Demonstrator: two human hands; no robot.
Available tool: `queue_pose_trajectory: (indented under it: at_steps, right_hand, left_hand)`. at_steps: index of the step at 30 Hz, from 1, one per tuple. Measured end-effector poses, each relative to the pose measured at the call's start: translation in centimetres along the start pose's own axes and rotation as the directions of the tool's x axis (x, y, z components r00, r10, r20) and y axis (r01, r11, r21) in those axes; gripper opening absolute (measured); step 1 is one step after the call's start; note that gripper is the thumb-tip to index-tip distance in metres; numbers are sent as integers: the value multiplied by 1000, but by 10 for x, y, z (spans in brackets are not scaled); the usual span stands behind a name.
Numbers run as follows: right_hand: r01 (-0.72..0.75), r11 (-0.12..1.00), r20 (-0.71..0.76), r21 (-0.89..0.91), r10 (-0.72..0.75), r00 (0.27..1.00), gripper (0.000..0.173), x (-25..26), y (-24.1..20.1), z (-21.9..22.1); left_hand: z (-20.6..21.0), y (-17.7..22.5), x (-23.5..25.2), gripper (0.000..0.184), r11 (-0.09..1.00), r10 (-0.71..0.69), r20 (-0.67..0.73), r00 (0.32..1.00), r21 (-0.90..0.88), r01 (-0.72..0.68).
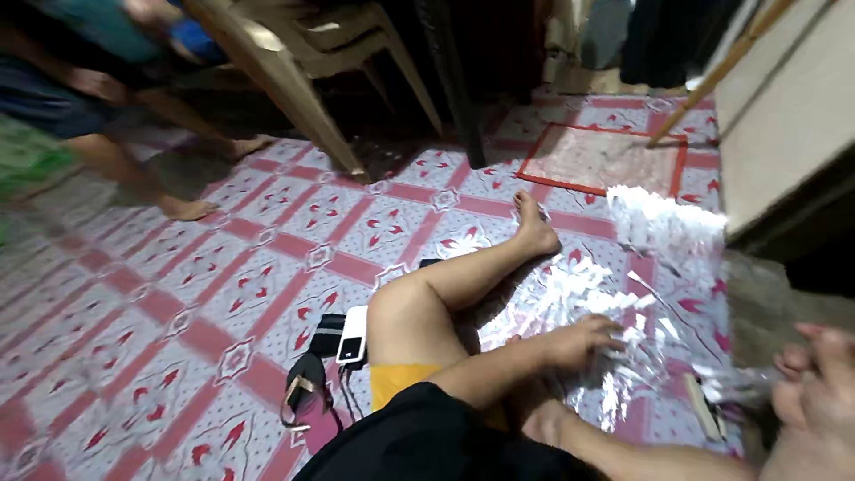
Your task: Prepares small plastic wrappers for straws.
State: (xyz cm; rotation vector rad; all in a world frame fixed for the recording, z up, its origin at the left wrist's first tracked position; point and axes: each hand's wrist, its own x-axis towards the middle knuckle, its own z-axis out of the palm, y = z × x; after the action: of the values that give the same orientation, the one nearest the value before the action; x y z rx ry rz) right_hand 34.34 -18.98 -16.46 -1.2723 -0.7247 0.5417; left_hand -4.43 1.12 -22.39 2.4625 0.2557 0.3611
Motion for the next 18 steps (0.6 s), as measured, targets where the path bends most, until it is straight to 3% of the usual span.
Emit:
queue_pose_trajectory:
  at_steps: [2,5,7,9,11,14,16,18]
  right_hand:
    - [15,1000,-47,18,-14,999,23,-10,0,9]
    - [-3,1000,-81,28,5,997,22,-14,-6,21]
    - [-15,999,-82,29,18,996,22,-14,4,18]
    - [-15,999,-70,38,18,997,23,-15,19,12]
    - [-8,999,-47,44,11,999,24,-18,29,10]
    - [4,999,-33,40,-2,999,23,-24,26,22]
    - [9,1000,-39,30,-7,999,22,-28,16,35]
    - [10,1000,-49,23,-9,999,21,-32,7,46]
  left_hand:
    - [-15,-2,5,57,998,-61,-102,993,-40,58]
    - [-32,-20,10,49,956,-294,-200,935,-33,293]
    - [-38,-38,6,41,876,-482,-197,853,-89,474]
    - [-39,-53,1,36,788,-612,-109,783,-167,593]
    - [-39,-55,-6,33,822,-564,-15,826,-103,560]
    - [-30,-42,-14,32,945,-300,57,952,157,288]
    - [-21,-36,-15,33,961,-202,90,975,208,180]
    - [-17,-34,-12,33,954,-202,73,977,242,180]
